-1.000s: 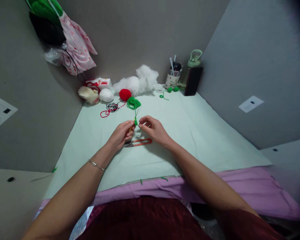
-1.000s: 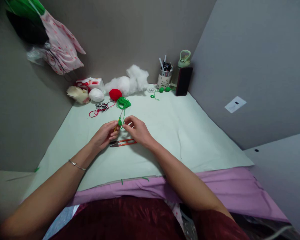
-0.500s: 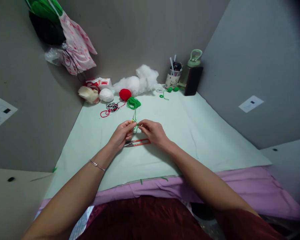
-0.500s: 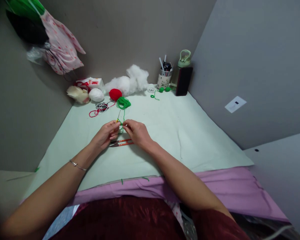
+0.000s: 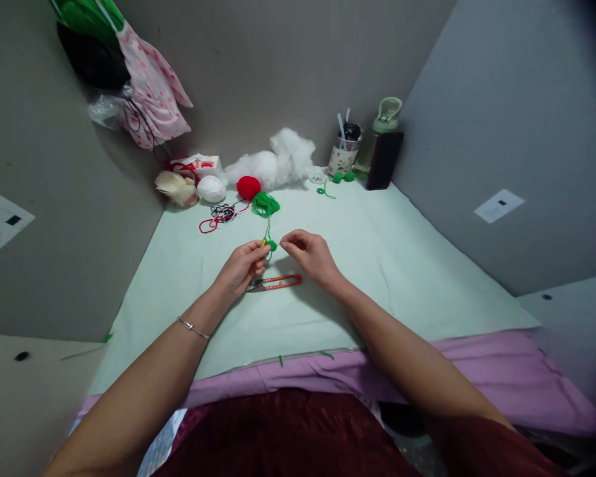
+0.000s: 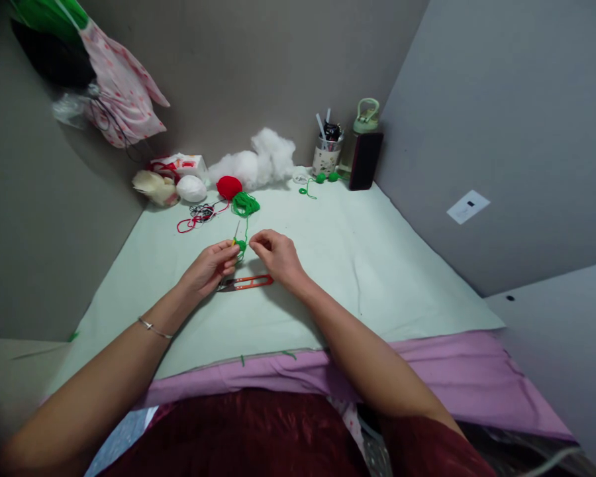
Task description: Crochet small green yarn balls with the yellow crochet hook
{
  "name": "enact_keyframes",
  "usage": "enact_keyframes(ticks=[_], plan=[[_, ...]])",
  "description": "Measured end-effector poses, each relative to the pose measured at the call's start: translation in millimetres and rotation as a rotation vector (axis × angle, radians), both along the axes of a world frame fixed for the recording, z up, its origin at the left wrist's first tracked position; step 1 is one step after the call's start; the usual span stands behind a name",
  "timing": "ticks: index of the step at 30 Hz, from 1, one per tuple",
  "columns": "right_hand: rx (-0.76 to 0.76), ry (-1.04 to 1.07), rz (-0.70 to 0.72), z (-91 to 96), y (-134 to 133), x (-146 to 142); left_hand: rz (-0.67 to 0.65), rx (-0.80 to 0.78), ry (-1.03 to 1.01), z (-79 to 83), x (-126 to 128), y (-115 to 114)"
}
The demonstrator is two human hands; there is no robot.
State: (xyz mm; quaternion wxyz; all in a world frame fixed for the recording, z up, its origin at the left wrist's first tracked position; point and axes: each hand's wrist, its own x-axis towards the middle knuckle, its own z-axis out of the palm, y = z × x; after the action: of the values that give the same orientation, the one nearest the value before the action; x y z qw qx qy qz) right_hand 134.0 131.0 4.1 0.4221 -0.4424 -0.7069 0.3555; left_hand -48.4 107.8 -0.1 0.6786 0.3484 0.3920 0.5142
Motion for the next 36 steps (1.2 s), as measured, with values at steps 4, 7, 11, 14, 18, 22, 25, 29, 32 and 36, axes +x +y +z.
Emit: enact_keyframes(ticks=[4,7,11,14,18,22,25,29,32,36], plan=[[-0.047,0.043,0.016,0.7,0.7,0.4,-0.015,-0.006,-0.012,1.4,0.1,-0.7],[-0.065,0.053,0.023,0.9,0.0,0.2,-0.012,-0.006,-0.019,2.8,0.4,-0.9],[-0.077,0.037,0.027,0.5,-0.2,0.2,-0.017,-0.011,-0.014,4.2,0.8,-0.7],[-0.071,0.016,0.024,1.5,-0.5,-0.1,-0.020,-0.011,-0.002,4.6,1.6,-1.1],[-0.060,-0.014,0.014,4.3,-2.3,-1.3,-0.020,0.000,0.019,3.9,2.8,-2.4],[-0.066,-0.040,0.012,5.7,-4.3,-2.9,0.009,0.026,0.051,0.7,3.8,-3.5],[-0.089,-0.063,0.025,5.2,-4.1,-2.7,0.050,0.059,0.076,-0.4,4.6,-4.4],[-0.115,-0.090,0.029,5.1,-0.3,2.0,0.045,0.098,0.101,0.9,4.4,-4.4],[-0.123,-0.091,0.033,6.4,3.3,6.6,0.004,0.095,0.142,-1.8,2.4,-2.8],[-0.092,-0.084,0.057,7.6,3.0,6.8,-0.012,0.087,0.207,-9.9,1.7,-0.9]])
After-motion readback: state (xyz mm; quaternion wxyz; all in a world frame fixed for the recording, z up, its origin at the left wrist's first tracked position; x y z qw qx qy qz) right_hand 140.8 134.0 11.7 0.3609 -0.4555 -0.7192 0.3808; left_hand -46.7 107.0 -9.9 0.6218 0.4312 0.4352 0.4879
